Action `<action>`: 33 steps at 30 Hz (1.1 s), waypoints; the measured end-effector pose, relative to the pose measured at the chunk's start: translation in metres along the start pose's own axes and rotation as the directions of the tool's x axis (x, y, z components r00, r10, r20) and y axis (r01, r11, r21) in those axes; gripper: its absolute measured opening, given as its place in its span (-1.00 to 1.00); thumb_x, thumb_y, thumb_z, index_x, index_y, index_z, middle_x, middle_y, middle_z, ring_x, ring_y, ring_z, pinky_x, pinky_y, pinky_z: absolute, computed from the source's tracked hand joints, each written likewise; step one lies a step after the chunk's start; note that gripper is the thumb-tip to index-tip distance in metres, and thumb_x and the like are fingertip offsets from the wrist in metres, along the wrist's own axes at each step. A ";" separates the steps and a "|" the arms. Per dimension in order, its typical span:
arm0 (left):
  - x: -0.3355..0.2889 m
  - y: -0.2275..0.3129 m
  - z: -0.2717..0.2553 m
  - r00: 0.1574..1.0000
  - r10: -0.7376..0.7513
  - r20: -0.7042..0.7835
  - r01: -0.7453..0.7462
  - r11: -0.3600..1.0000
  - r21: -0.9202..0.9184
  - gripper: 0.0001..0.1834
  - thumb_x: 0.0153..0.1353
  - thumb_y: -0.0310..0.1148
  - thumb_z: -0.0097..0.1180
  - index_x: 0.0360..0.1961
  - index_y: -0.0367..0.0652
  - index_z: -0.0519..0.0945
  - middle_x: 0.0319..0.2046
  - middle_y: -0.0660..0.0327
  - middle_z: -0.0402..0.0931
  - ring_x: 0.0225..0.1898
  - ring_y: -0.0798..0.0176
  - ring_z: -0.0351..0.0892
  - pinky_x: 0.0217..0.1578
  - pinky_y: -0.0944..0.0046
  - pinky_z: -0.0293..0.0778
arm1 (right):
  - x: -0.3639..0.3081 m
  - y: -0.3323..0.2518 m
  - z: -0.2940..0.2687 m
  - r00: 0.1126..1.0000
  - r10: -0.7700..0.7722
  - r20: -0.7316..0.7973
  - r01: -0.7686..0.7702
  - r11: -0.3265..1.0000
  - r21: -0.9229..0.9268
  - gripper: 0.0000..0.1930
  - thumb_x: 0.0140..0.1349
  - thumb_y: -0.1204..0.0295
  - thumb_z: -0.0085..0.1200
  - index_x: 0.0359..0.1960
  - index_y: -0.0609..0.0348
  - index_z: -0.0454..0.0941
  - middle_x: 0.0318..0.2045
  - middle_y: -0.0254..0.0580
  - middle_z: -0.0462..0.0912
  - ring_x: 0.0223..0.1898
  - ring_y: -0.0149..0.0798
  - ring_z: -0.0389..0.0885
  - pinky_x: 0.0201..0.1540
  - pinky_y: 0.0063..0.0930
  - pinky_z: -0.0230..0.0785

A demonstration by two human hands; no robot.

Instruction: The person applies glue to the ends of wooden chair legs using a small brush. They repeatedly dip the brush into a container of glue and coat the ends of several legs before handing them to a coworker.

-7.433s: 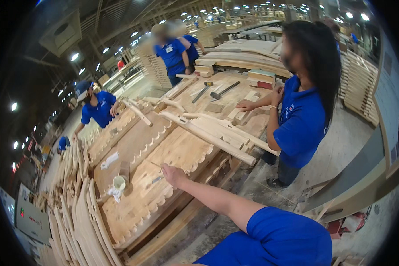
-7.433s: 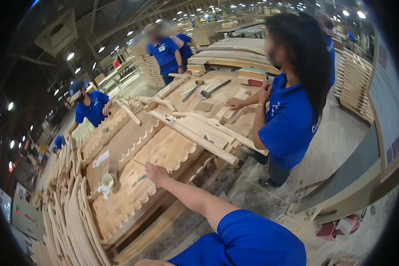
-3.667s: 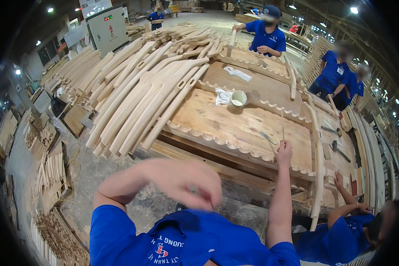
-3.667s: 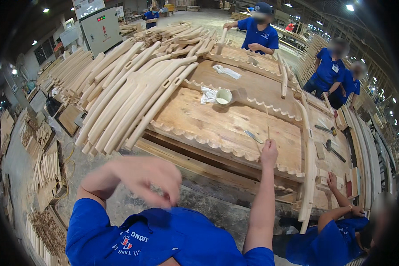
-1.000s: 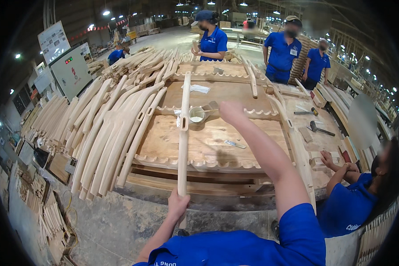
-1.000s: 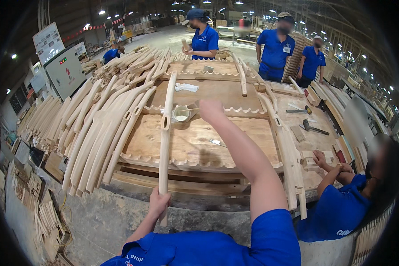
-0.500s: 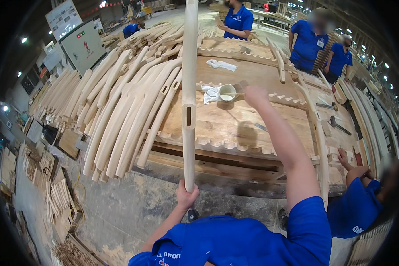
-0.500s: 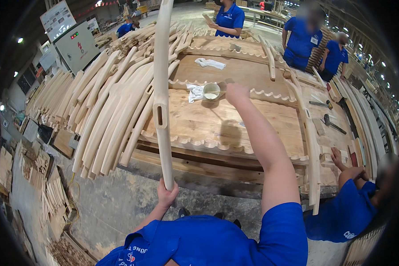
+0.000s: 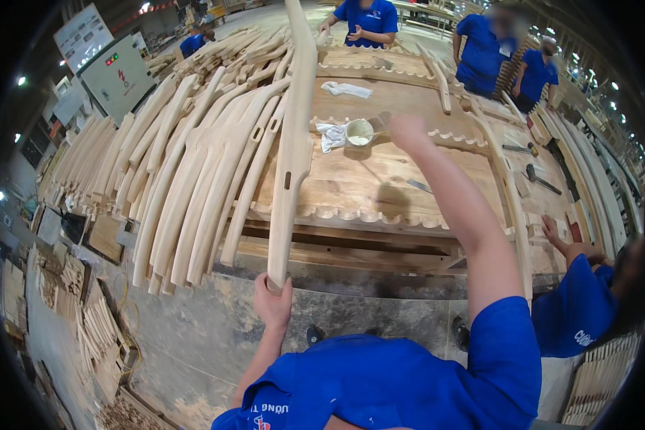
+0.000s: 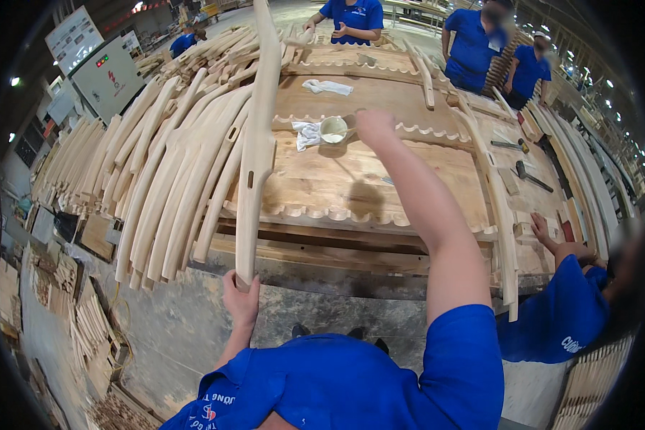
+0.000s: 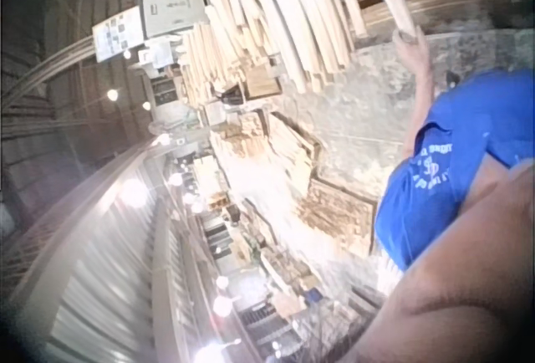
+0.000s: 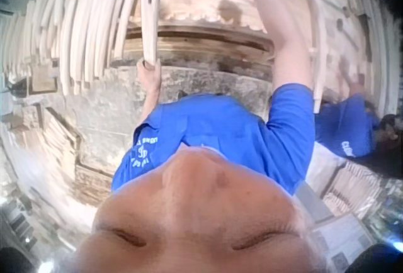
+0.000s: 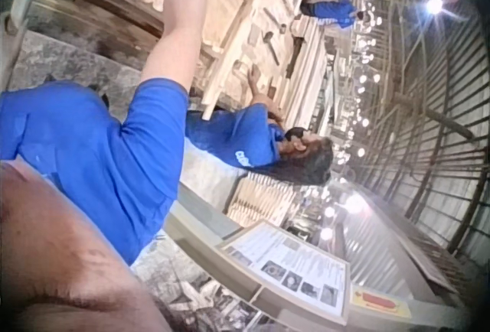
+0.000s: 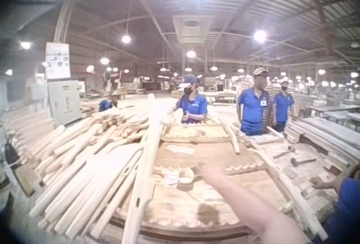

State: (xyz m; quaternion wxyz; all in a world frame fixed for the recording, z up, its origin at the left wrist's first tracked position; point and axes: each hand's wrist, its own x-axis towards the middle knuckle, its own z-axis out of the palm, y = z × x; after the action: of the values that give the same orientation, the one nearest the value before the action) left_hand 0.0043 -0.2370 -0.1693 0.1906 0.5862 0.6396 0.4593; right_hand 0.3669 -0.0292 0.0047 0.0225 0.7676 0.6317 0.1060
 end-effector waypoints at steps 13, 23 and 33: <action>0.022 0.004 -0.041 0.992 0.128 0.014 -0.125 0.931 0.343 -0.50 -0.14 -0.34 0.30 -0.09 0.00 0.46 -0.23 0.14 0.34 -0.23 -0.03 0.44 -0.27 0.05 0.39 | 0.023 -0.031 0.023 0.998 0.011 0.063 -0.008 0.999 -0.046 -0.78 0.13 0.40 0.05 -0.19 0.00 0.65 -0.19 -0.33 0.67 -0.17 -0.23 0.66 -0.44 -0.20 0.49; 0.010 0.001 -0.021 0.994 0.044 0.103 -0.043 0.999 -0.006 -0.37 -0.07 -0.43 0.21 0.12 -0.17 0.37 -0.31 0.18 0.30 -0.27 0.26 0.37 -0.29 0.24 0.40 | -0.002 -0.008 0.078 0.994 0.105 -0.039 -0.085 0.938 0.336 -0.82 0.14 0.46 -0.01 -0.27 0.19 0.59 -0.28 0.01 0.65 -0.21 -0.04 0.65 -0.22 -0.19 0.51; 0.000 0.070 0.042 0.821 -0.163 0.548 0.482 0.712 -0.510 -0.65 0.07 -0.50 0.09 -0.07 -0.24 0.38 -0.48 0.23 0.41 -0.70 0.38 0.41 -0.70 0.36 0.39 | -0.014 0.002 0.122 0.971 0.234 0.045 -0.204 0.718 0.665 -0.71 0.22 0.28 -0.15 -0.27 0.23 0.53 -0.28 0.16 0.60 -0.15 0.15 0.56 -0.10 -0.05 0.38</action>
State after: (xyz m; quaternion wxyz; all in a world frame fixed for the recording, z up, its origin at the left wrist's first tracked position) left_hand 0.0771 -0.2298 -0.1342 0.6016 0.4547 0.4789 0.4493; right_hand 0.3892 -0.0313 -0.1163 -0.2786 0.7915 0.5331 -0.1079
